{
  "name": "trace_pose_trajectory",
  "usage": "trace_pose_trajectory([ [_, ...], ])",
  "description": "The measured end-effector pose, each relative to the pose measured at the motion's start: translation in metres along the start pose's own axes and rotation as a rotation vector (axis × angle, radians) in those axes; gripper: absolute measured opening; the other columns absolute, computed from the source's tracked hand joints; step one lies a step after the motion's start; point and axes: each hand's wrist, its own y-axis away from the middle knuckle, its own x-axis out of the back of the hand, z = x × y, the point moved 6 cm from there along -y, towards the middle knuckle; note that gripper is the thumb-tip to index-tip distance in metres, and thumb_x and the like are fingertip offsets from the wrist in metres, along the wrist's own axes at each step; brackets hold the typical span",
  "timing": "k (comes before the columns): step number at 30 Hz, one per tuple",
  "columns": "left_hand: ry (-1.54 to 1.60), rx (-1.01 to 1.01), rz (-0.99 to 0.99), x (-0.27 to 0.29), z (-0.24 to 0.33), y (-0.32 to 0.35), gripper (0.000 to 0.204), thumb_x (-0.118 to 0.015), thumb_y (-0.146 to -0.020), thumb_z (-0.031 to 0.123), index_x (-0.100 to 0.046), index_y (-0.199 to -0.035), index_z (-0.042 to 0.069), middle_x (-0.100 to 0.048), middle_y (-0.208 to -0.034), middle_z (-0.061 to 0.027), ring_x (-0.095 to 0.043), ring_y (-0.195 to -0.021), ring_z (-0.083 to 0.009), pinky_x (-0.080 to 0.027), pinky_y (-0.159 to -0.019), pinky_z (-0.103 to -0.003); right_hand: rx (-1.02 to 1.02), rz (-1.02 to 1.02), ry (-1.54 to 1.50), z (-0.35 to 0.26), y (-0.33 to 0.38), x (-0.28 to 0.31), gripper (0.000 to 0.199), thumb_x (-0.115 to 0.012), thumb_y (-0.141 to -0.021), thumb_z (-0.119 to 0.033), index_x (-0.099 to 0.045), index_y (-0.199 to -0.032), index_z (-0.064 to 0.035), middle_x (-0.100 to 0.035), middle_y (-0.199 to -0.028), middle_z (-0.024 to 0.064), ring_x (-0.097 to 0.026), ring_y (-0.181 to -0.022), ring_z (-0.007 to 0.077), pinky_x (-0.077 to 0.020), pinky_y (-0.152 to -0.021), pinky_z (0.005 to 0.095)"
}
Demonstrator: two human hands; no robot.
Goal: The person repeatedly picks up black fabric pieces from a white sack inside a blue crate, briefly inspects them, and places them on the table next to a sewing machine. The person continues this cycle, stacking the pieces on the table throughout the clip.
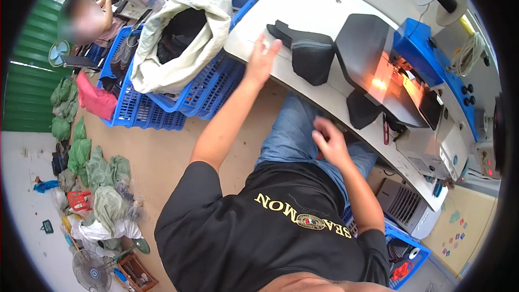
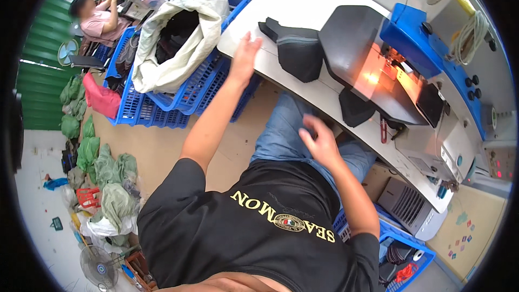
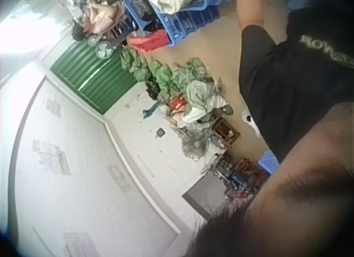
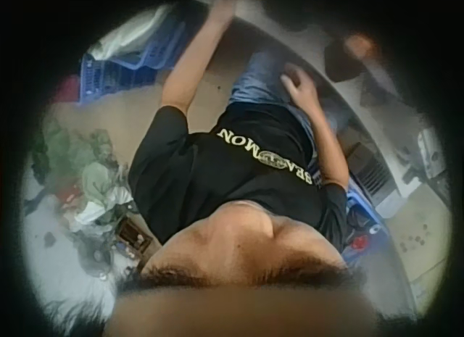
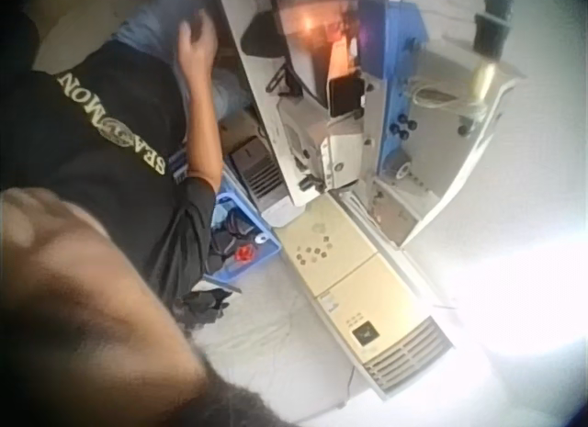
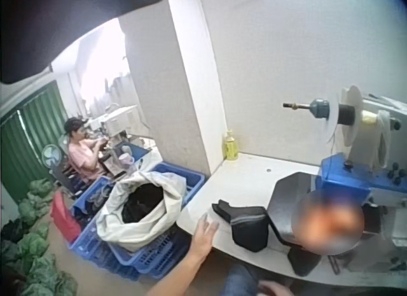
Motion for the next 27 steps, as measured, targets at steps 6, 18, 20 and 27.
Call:
trace_pose_trajectory([
  [6, -0.771, -0.374, 0.471, 0.202, 0.046, -0.037, 0.040, -0.065, -0.085, 0.028, -0.062, -0.115, 0.000, -0.062, -0.118, -0.0210, -0.058, -0.112, -0.0325, -0.043, -0.099, -0.041, 0.021, -0.044, 0.331, 0.071, 0.075, -0.002, 0.034, -0.068, -0.084, -0.024, -0.062, -0.110, -0.0014, -0.066, -0.103, 0.0154, -0.064, -0.092, 0.0311, -0.0508, -0.078, 0.0376],
  [18, -1.279, 0.187, -0.310, 0.256, -0.055, 0.013, 0.057, -0.044, -0.094, 0.043, -0.056, -0.118, -0.006, -0.061, -0.109, -0.0306, -0.058, -0.104, -0.0455, -0.043, -0.095, -0.049, -0.156, -0.038, 0.347, 0.093, 0.073, -0.006, 0.033, -0.067, -0.084, -0.027, -0.065, -0.106, -0.0027, -0.068, -0.098, 0.0146, -0.066, -0.091, 0.0319, -0.0510, -0.079, 0.0384],
  [20, -1.329, 0.193, -0.189, 0.265, -0.041, -0.003, 0.045, -0.042, -0.095, 0.038, -0.064, -0.103, 0.000, -0.062, -0.107, -0.0277, -0.059, -0.103, -0.0447, -0.044, -0.092, -0.050, -0.165, -0.038, 0.355, 0.092, 0.073, -0.004, 0.032, -0.067, -0.084, -0.027, -0.065, -0.105, -0.0026, -0.069, -0.098, 0.0144, -0.066, -0.091, 0.0320, -0.0509, -0.079, 0.0387],
  [27, -1.398, -0.295, 0.324, 0.259, 0.015, -0.065, 0.026, -0.057, -0.086, 0.025, -0.069, -0.101, 0.008, -0.066, -0.105, -0.0146, -0.062, -0.101, -0.0332, -0.048, -0.089, -0.043, -0.177, -0.020, 0.378, 0.099, 0.074, -0.005, 0.033, -0.066, -0.085, -0.028, -0.066, -0.106, -0.0030, -0.069, -0.097, 0.0140, -0.066, -0.090, 0.0316, -0.0510, -0.079, 0.0391],
])
